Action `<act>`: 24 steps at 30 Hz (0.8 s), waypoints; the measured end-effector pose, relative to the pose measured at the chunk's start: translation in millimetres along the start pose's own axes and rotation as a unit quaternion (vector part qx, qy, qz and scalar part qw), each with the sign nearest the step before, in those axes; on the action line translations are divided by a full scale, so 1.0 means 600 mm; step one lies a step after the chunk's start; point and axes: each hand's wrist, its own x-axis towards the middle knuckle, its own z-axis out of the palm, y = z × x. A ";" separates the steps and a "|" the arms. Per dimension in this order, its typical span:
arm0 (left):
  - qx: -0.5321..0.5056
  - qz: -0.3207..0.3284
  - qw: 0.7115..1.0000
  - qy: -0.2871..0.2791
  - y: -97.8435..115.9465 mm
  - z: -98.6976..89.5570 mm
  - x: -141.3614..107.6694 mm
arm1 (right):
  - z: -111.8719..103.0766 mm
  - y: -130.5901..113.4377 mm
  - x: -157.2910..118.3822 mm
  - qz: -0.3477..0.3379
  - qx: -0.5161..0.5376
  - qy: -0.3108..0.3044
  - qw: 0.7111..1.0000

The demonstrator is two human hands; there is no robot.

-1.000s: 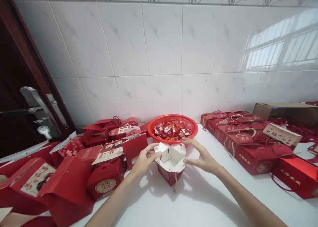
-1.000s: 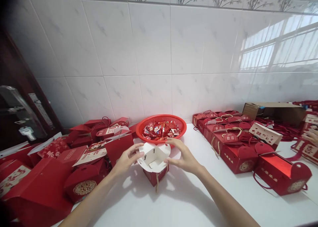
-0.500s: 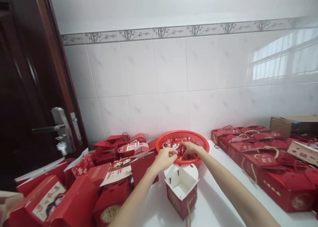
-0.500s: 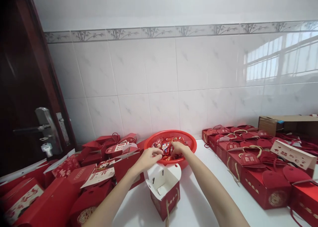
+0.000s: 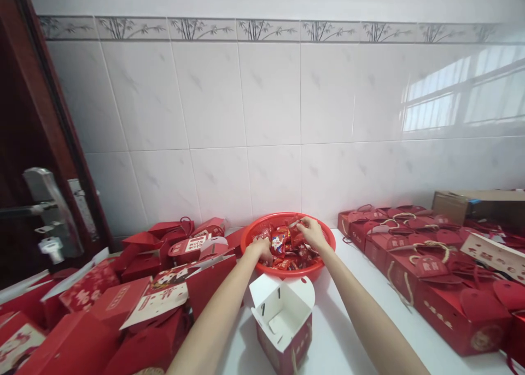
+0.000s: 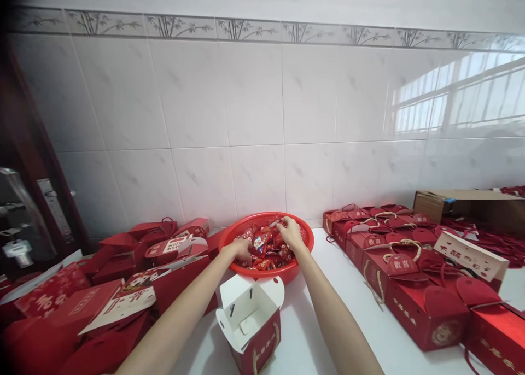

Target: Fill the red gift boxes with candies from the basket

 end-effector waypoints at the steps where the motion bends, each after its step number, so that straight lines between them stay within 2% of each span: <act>1: -0.005 0.001 1.000 -0.005 -0.003 0.004 0.003 | -0.001 0.000 0.001 -0.001 0.017 0.019 1.000; 6: -0.081 0.003 0.996 -0.024 -0.008 0.017 0.016 | -0.004 0.002 0.003 0.010 0.061 0.083 0.995; 10: -0.189 0.022 0.982 0.006 -0.003 0.018 0.018 | -0.003 0.002 0.003 0.040 0.134 0.082 0.987; 14: -0.306 0.039 0.951 0.034 0.010 0.011 0.020 | -0.005 -0.001 0.003 0.046 0.218 0.071 0.972; 19: -0.377 0.074 0.921 0.062 0.014 0.006 0.023 | -0.008 -0.005 -0.003 0.030 0.203 0.082 0.975; 24: -0.391 0.121 0.907 0.097 0.008 0.005 0.024 | -0.010 -0.017 -0.010 0.033 0.193 0.070 0.978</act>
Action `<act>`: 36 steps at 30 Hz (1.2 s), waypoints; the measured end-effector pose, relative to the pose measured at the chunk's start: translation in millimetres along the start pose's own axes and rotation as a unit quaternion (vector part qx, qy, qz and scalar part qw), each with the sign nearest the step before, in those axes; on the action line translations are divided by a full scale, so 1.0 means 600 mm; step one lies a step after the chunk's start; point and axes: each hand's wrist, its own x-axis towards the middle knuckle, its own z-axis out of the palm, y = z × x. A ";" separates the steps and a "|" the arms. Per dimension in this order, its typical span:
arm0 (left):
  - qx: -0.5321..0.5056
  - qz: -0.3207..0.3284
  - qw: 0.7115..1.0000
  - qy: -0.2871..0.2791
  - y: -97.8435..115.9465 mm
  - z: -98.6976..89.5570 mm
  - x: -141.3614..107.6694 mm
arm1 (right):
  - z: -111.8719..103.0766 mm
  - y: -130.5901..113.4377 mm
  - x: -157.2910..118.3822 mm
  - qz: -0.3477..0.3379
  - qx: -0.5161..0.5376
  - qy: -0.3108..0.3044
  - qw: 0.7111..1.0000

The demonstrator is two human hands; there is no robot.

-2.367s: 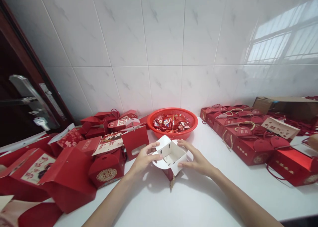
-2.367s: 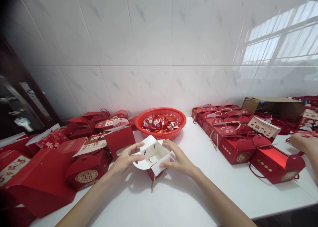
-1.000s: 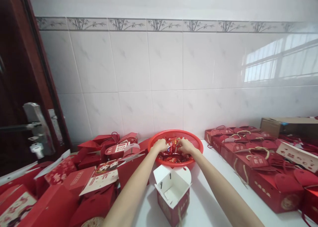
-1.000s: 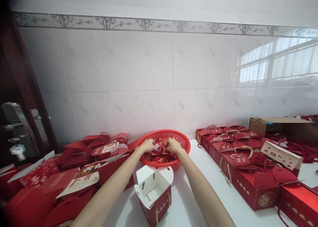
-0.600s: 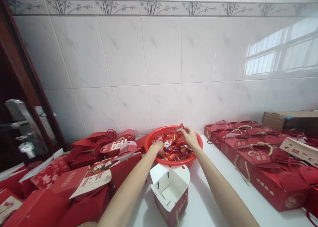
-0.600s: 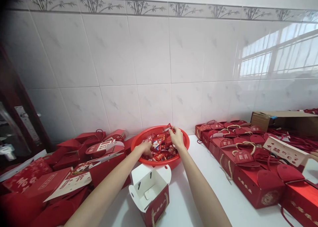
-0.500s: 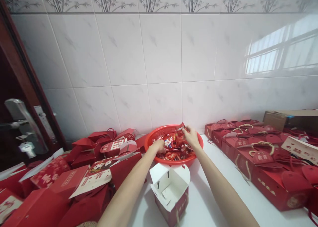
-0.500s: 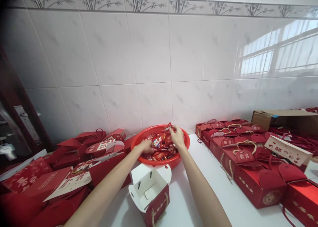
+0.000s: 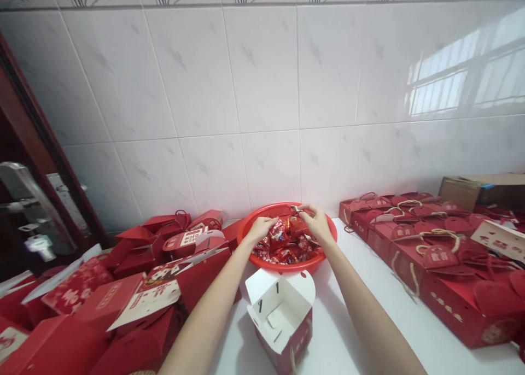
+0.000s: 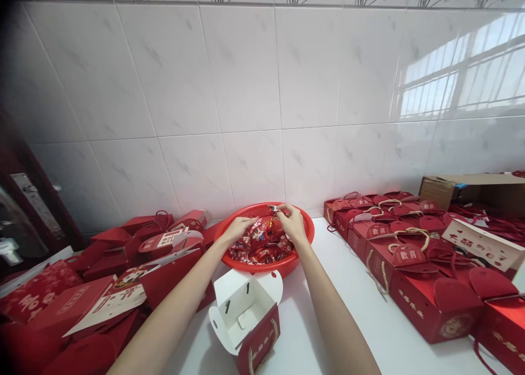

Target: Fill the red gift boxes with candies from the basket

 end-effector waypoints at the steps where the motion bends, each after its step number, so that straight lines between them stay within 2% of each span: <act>1: -0.001 0.011 1.000 0.002 0.000 -0.001 0.000 | 0.000 -0.001 -0.001 -0.003 -0.010 -0.002 1.000; 6: -0.008 0.051 0.999 0.007 0.002 -0.003 -0.001 | 0.001 0.004 0.001 -0.045 -0.030 -0.010 0.998; 10: -0.023 0.065 0.998 0.011 0.005 -0.004 -0.005 | -0.003 0.012 0.004 -0.049 -0.035 -0.036 0.998; 18: -0.036 0.053 0.998 0.023 -0.005 -0.003 0.001 | -0.006 0.013 0.002 -0.062 -0.030 -0.043 0.997; 23: -0.046 0.044 0.998 -0.005 0.000 0.001 -0.002 | -0.003 -0.003 -0.007 -0.087 0.013 -0.112 0.990; 26: -0.099 0.053 0.993 -0.026 0.006 0.004 -0.007 | -0.002 -0.014 -0.013 -0.099 0.032 -0.143 0.984; 29: -0.145 0.054 0.988 0.002 0.005 0.001 -0.009 | -0.002 -0.019 -0.016 -0.107 0.049 -0.159 0.980; 36: -0.154 0.055 0.985 0.061 0.002 -0.008 -0.014 | -0.001 -0.013 -0.014 -0.084 0.056 -0.162 0.982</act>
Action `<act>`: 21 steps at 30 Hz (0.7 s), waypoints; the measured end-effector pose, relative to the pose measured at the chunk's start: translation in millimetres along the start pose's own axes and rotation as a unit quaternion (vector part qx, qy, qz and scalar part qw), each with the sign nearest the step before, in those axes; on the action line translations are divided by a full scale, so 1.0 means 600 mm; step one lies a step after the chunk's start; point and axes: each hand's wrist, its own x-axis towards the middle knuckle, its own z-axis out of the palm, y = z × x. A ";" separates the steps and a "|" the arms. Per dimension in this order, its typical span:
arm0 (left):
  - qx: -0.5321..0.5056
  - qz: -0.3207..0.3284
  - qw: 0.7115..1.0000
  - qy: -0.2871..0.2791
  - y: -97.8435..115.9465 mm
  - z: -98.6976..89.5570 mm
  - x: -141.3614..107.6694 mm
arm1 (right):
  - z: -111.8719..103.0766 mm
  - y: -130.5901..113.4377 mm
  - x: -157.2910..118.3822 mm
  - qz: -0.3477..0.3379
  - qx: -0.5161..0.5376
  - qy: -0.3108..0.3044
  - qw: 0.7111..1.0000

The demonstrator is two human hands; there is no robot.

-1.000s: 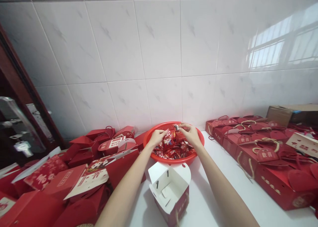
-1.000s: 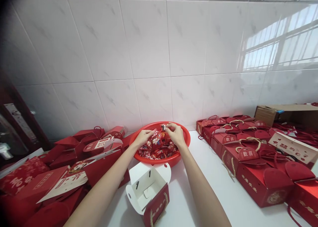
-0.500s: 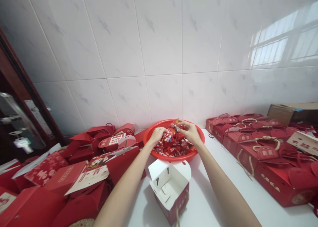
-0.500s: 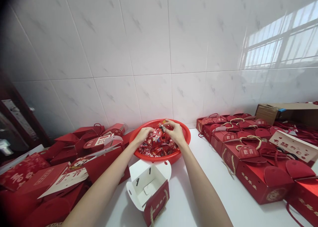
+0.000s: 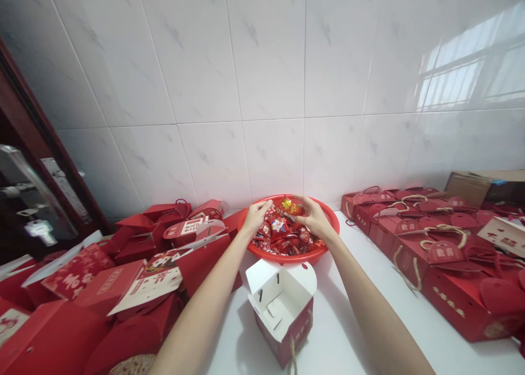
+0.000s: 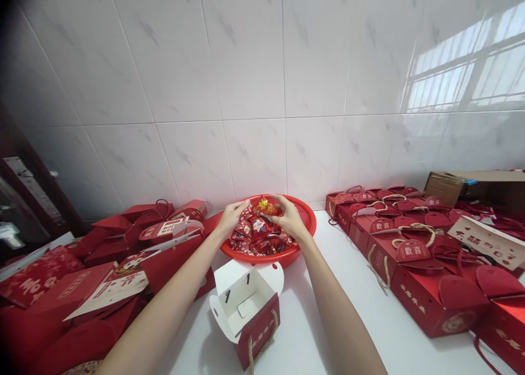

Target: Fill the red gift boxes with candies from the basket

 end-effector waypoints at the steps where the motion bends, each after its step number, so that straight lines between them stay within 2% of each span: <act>1: -0.001 0.001 1.000 0.004 0.003 0.001 -0.002 | 0.000 0.001 0.000 0.005 0.005 0.003 1.000; 3: 0.004 0.004 1.000 -0.006 0.010 0.004 -0.005 | 0.000 0.003 0.001 0.015 0.020 0.007 1.000; 7: 0.045 0.011 0.994 -0.096 0.020 0.008 -0.012 | -0.002 0.002 0.002 0.040 0.054 0.013 0.998; 9: 0.049 0.018 0.992 -0.113 0.021 0.008 -0.014 | -0.003 -0.001 0.001 0.046 0.038 0.037 0.998; 12: 0.025 0.027 0.996 -0.085 0.019 0.008 -0.012 | -0.004 -0.008 -0.003 0.082 0.009 0.055 0.995; 15: 0.011 0.018 0.997 -0.073 0.018 0.008 -0.010 | -0.002 -0.014 -0.007 0.127 0.035 0.009 0.991; 18: 0.006 0.012 0.998 -0.060 0.018 0.007 -0.010 | -0.001 -0.014 -0.007 0.109 0.061 -0.032 0.992; 21: -0.007 0.000 0.999 -0.043 0.018 0.005 -0.011 | -0.002 -0.012 -0.004 0.083 0.060 -0.041 0.994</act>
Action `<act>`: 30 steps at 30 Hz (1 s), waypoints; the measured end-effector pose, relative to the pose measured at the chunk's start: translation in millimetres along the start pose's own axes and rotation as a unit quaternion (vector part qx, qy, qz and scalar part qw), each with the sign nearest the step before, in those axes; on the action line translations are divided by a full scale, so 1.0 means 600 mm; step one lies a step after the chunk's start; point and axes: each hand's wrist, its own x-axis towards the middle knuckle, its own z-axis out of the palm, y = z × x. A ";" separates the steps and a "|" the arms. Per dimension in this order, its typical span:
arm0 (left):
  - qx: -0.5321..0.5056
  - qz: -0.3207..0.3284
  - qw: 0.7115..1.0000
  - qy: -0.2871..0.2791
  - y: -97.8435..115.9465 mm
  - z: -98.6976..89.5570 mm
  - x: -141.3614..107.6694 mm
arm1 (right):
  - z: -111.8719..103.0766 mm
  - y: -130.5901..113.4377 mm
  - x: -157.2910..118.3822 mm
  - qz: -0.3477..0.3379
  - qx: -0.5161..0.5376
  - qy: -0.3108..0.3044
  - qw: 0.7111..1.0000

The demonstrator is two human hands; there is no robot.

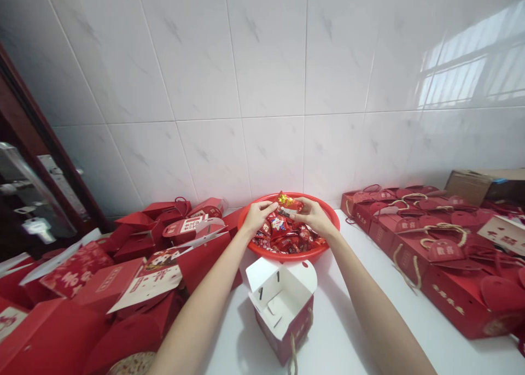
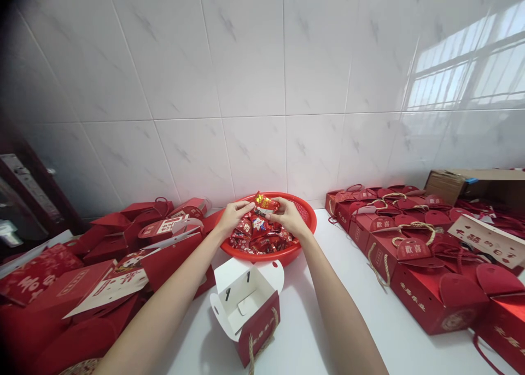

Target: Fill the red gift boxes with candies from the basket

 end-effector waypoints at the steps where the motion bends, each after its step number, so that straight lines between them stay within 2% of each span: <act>1: -0.008 -0.005 1.000 0.001 0.000 0.000 -0.001 | 0.000 0.000 0.001 -0.003 -0.001 -0.003 1.000; 6: -0.048 -0.013 0.999 0.003 -0.002 -0.002 -0.003 | 0.002 -0.001 0.000 -0.011 0.002 -0.015 1.000; 9: -0.044 -0.014 0.999 0.016 -0.007 -0.003 0.001 | 0.003 0.000 -0.002 -0.014 -0.002 0.002 1.000; 15: -0.011 -0.032 0.993 0.116 -0.015 -0.005 0.012 | -0.001 0.000 -0.001 -0.003 -0.043 0.089 0.995; 18: -0.011 -0.055 0.989 0.136 -0.013 -0.006 0.013 | -0.001 -0.004 -0.003 0.011 -0.103 0.074 0.992; 22: -0.001 -0.079 0.988 0.131 -0.012 -0.006 0.012 | 0.001 -0.006 -0.005 0.013 -0.190 -0.024 0.981; 24: 0.009 -0.084 0.990 0.113 -0.013 -0.006 0.013 | 0.001 -0.004 -0.006 0.015 -0.198 -0.017 0.980; 28: 0.025 -0.081 0.996 0.018 -0.014 -0.006 0.013 | -0.001 0.000 -0.003 0.033 -0.220 -0.016 0.975; 30: 0.039 -0.080 0.996 -0.011 -0.012 -0.005 0.012 | -0.001 0.002 -0.001 0.051 -0.247 -0.013 0.967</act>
